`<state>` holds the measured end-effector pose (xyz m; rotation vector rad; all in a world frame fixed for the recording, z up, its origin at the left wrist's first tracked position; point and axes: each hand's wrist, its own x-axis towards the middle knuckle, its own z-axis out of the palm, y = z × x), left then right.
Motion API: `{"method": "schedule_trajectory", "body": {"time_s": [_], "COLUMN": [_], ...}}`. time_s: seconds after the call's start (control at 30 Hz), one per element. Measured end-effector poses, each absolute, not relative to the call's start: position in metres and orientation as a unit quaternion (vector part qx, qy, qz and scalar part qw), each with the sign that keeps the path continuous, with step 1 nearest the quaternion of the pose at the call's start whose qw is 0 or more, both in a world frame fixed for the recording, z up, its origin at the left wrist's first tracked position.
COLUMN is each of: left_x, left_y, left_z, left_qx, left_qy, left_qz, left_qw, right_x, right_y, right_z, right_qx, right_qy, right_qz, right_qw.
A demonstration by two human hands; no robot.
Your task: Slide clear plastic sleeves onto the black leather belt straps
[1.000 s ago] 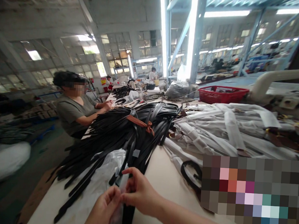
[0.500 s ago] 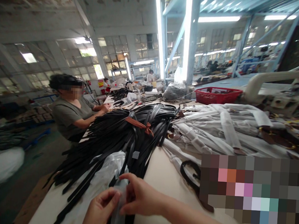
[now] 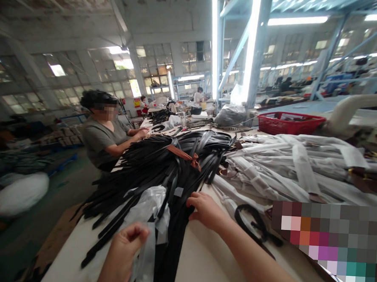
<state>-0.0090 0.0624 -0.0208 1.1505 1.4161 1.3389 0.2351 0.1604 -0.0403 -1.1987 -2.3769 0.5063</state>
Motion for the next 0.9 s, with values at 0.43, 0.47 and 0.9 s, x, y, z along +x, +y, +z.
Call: {"method": "schedule_trajectory", "body": {"time_s": [0.43, 0.47, 0.9], "left_x": [-0.024, -0.024, -0.034], "left_y": [0.066, 0.066, 0.072], "left_z": [-0.001, -0.001, -0.009], "left_qx": [0.521, 0.526, 0.548], "left_qy": [0.564, 0.563, 0.572], "left_qz": [0.504, 0.503, 0.524], "left_qw": [0.394, 0.392, 0.314], "right_x": [0.244, 0.245, 0.211], "right_y": [0.158, 0.159, 0.1], "right_z": [-0.032, -0.031, -0.016], "right_qx": [-0.446, -0.449, -0.289], "right_qy": [-0.872, -0.871, -0.942], "right_qz": [0.147, 0.145, 0.167], "right_qw": [0.139, 0.136, 0.036]}}
